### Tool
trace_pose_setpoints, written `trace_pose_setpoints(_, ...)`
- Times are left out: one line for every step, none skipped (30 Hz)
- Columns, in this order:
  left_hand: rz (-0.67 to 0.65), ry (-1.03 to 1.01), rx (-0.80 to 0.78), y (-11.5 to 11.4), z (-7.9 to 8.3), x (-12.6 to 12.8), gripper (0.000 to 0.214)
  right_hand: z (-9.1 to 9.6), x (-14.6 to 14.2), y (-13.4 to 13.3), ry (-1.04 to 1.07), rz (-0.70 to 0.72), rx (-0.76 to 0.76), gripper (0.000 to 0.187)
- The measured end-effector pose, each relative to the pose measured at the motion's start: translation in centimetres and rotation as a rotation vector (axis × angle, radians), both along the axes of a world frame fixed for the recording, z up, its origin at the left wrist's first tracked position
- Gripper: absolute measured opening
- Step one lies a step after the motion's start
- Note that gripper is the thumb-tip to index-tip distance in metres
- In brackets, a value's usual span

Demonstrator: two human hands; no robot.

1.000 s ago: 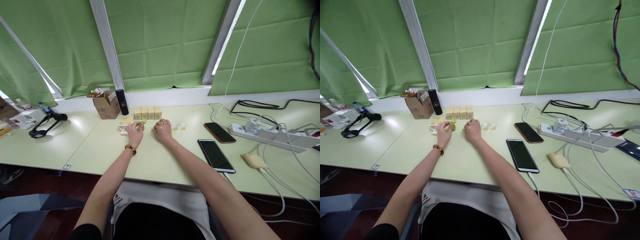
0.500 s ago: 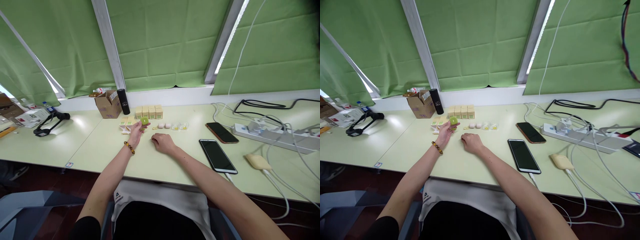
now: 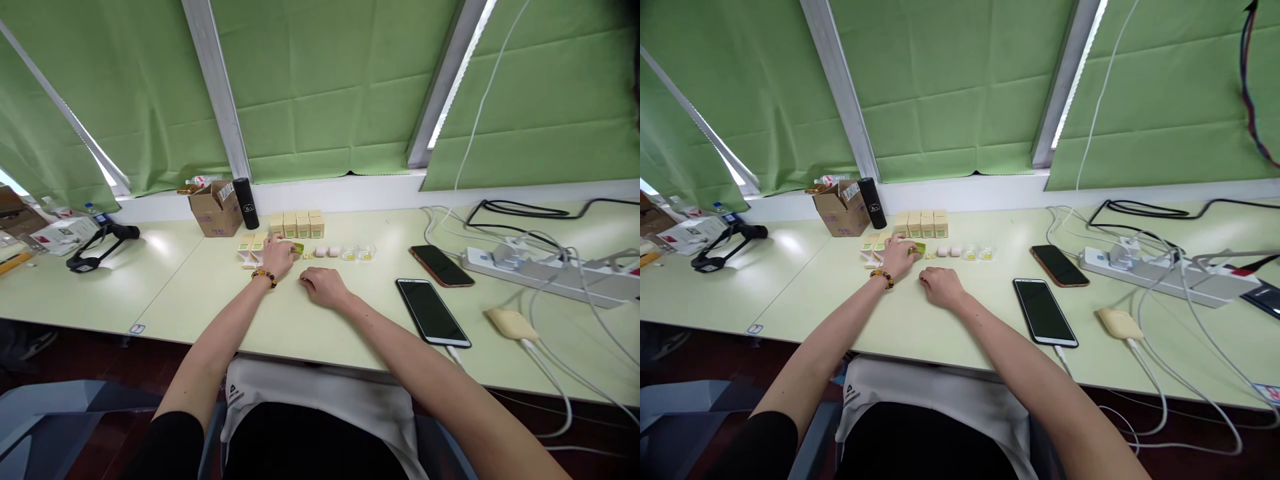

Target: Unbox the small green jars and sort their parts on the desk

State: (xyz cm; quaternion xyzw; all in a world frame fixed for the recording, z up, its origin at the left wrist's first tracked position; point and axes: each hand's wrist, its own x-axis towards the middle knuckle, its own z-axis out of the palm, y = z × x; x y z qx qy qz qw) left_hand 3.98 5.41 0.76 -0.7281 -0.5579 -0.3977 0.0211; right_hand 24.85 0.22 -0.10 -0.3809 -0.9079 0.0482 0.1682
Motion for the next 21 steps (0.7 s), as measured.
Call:
trace_pose_setpoints(-0.002,0.024,-0.005,0.1,-0.2,0.1,0.010,0.0,0.0,0.0,-0.002,-0.002,0.000,0.026)
trace_pose_setpoints(0.003,0.048,-0.013,0.2,-0.3,0.1,0.011,0.0,0.0,0.0,-0.003,-0.001,0.001,0.026)
trace_pose_setpoints(0.012,0.071,-0.021,0.2,-0.5,0.1,0.011,0.0,0.0,0.0,-0.005,0.001,0.002,0.026)
trace_pose_setpoints(0.022,0.099,-0.031,0.2,-0.7,0.2,0.011,0.0,0.0,0.0,-0.006,0.003,0.003,0.026)
trace_pose_setpoints(0.031,0.126,-0.042,0.2,-0.8,0.2,0.011,0.0,0.0,0.0,-0.008,0.004,0.004,0.026)
trace_pose_setpoints(0.041,0.149,-0.053,0.2,-0.9,0.2,0.010,0.0,0.0,-0.1,-0.009,0.005,0.007,0.026)
trace_pose_setpoints(0.052,0.166,-0.064,0.2,-0.9,0.2,0.009,0.0,0.0,0.0,-0.010,0.008,0.009,0.026)
trace_pose_setpoints(0.067,0.183,-0.080,0.2,-0.8,0.2,0.011,0.0,0.0,0.0,-0.012,0.009,0.012,0.026)
trace_pose_setpoints(0.086,0.204,-0.101,0.1,-0.7,0.3,0.016,0.0,0.0,0.0,-0.014,0.010,0.014,0.026)
trace_pose_setpoints(0.107,0.230,-0.125,0.1,-0.5,0.3,0.023,0.0,0.0,0.0,-0.016,0.011,0.015,0.026)
trace_pose_setpoints(0.131,0.263,-0.152,0.1,-0.3,0.4,0.031,0.0,0.0,0.0,-0.019,0.012,0.015,0.026)
trace_pose_setpoints(0.154,0.302,-0.182,0.1,-0.1,0.5,0.036,0.0,0.0,0.1,-0.023,0.011,0.013,0.026)
trace_pose_setpoints(0.175,0.342,-0.213,0.0,0.2,0.6,0.039,0.0,0.0,0.1,-0.027,0.011,0.011,0.027)
trace_pose_setpoints(0.192,0.377,-0.241,0.0,0.4,0.7,0.040,0.0,0.0,0.1,-0.030,0.011,0.008,0.027)
trace_pose_setpoints(0.207,0.403,-0.267,-0.1,0.6,0.8,0.040,0.0,0.0,0.1,-0.032,0.012,0.006,0.027)
trace_pose_setpoints(0.218,0.422,-0.288,-0.1,0.8,0.9,0.038,0.0,0.0,0.1,-0.033,0.013,0.004,0.028)
trace_pose_setpoints(0.227,0.434,-0.307,-0.1,0.9,1.0,0.037,0.1,0.0,0.1,-0.035,0.014,0.001,0.028)
trace_pose_setpoints(0.232,0.441,-0.319,-0.1,1.1,1.0,0.036,0.1,0.0,0.1,-0.037,0.014,-0.002,0.029)
trace_pose_setpoints(0.234,0.444,-0.325,-0.1,1.2,1.1,0.037,0.2,0.0,0.0,-0.040,0.014,-0.006,0.029)
trace_pose_setpoints(0.235,0.446,-0.330,-0.1,1.4,1.0,0.040,0.2,0.0,0.0,-0.040,0.012,-0.009,0.029)
trace_pose_setpoints(0.236,0.448,-0.335,0.0,1.6,1.0,0.043,0.3,0.0,0.0,-0.039,0.012,-0.011,0.029)
